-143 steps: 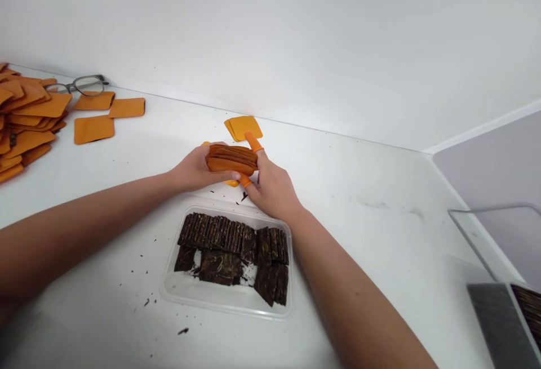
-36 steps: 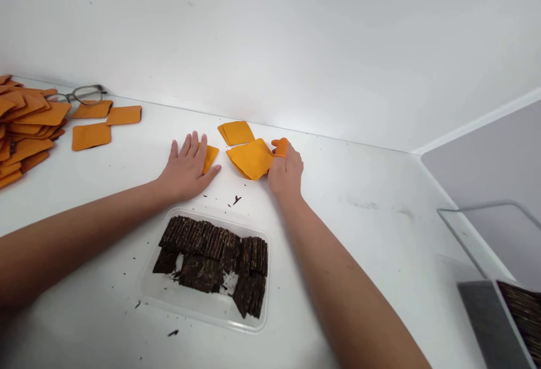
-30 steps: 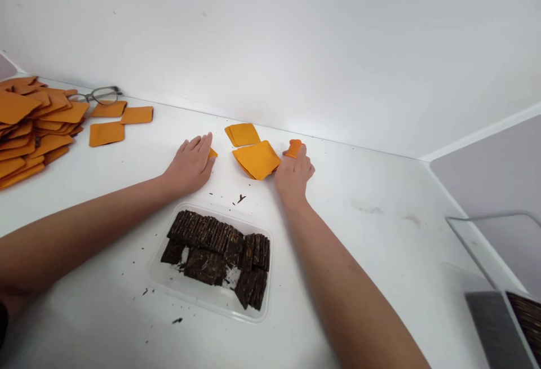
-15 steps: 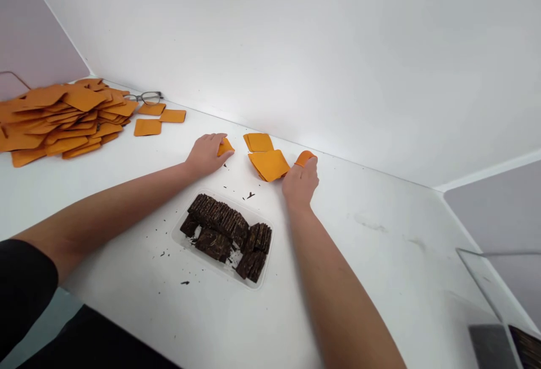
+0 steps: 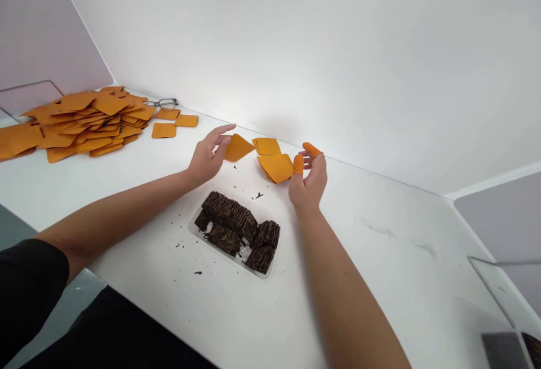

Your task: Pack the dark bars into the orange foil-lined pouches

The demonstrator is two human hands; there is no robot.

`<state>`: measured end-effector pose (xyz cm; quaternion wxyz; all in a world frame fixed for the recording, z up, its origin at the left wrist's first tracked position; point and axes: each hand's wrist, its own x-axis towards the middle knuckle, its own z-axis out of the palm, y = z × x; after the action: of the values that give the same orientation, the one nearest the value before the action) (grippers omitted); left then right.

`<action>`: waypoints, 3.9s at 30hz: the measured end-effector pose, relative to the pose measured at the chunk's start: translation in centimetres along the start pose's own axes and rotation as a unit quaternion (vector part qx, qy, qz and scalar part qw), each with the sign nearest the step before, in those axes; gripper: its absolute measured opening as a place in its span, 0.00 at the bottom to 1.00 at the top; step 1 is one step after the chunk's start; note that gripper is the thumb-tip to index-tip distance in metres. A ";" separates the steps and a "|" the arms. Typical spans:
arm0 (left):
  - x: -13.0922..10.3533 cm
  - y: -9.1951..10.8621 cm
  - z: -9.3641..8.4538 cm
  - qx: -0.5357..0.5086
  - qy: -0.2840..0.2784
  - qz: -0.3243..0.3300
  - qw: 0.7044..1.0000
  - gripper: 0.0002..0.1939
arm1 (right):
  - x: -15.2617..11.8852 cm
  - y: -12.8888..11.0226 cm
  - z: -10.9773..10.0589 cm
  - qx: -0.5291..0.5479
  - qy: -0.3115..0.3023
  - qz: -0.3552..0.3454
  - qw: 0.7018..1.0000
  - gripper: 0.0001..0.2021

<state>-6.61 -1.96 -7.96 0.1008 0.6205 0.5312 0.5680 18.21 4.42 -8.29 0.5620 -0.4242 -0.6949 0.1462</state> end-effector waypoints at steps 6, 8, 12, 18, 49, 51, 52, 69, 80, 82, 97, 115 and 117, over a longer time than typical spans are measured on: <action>-0.3 2.7 2.0 -0.117 0.027 -0.015 0.993 0.28 | 0.6 -2.0 -0.4 -0.030 -0.085 -0.080 0.993 0.27; -0.2 3.4 2.5 -0.181 0.001 -0.034 0.983 0.31 | 0.5 -2.5 0.1 -0.040 -0.114 -0.082 0.989 0.22; 0.4 3.9 2.6 -0.204 -0.052 -0.026 0.977 0.34 | 0.2 -2.3 1.3 -0.045 -0.137 -0.054 0.988 0.19; 2.5 1.0 -2.3 0.071 -0.045 0.033 0.996 0.32 | 0.2 0.5 0.5 -0.089 -0.033 0.000 0.995 0.16; 2.8 -9.3 -9.3 0.487 -0.091 -0.315 0.810 0.51 | 0.1 2.2 -0.3 -0.173 -0.023 0.029 0.984 0.15; 2.6 -9.1 -9.2 0.501 -0.079 -0.293 0.811 0.50 | 0.1 2.2 -0.2 -0.174 -0.025 0.030 0.984 0.14; 2.5 -9.0 -9.1 0.511 -0.080 -0.274 0.811 0.49 | 0.1 2.2 -0.2 -0.174 -0.027 0.030 0.984 0.14; 3.4 -8.3 -8.9 0.586 -0.122 -0.211 0.773 0.53 | 0.1 1.0 0.3 -0.133 -0.061 -0.034 0.989 0.11; 3.6 -6.9 -8.4 0.546 -0.134 -0.316 0.765 0.51 | 0.1 1.5 0.3 -0.115 -0.066 -0.056 0.990 0.13; 3.5 -7.1 -8.3 0.539 -0.135 -0.324 0.766 0.50 | 0.2 1.6 0.3 -0.114 -0.064 -0.062 0.989 0.14; 1.6 -2.4 -8.4 0.409 -0.030 -0.198 0.890 0.43 | 0.6 -0.1 0.3 -0.054 -0.040 -0.107 0.992 0.17; 0.9 19.1 -5.1 -0.013 0.018 0.194 0.981 0.10 | 1.7 -17.1 -7.7 0.106 -0.096 -0.186 0.972 0.18; 1.1 18.3 -4.9 -0.017 0.066 0.250 0.966 0.07 | 1.8 -18.3 -8.8 0.064 -0.098 -0.197 0.973 0.15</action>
<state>-0.87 -11.07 7.60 -0.0689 0.6928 0.3552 0.6238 18.37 -7.57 8.16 0.5347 -0.2259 -0.8058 0.1171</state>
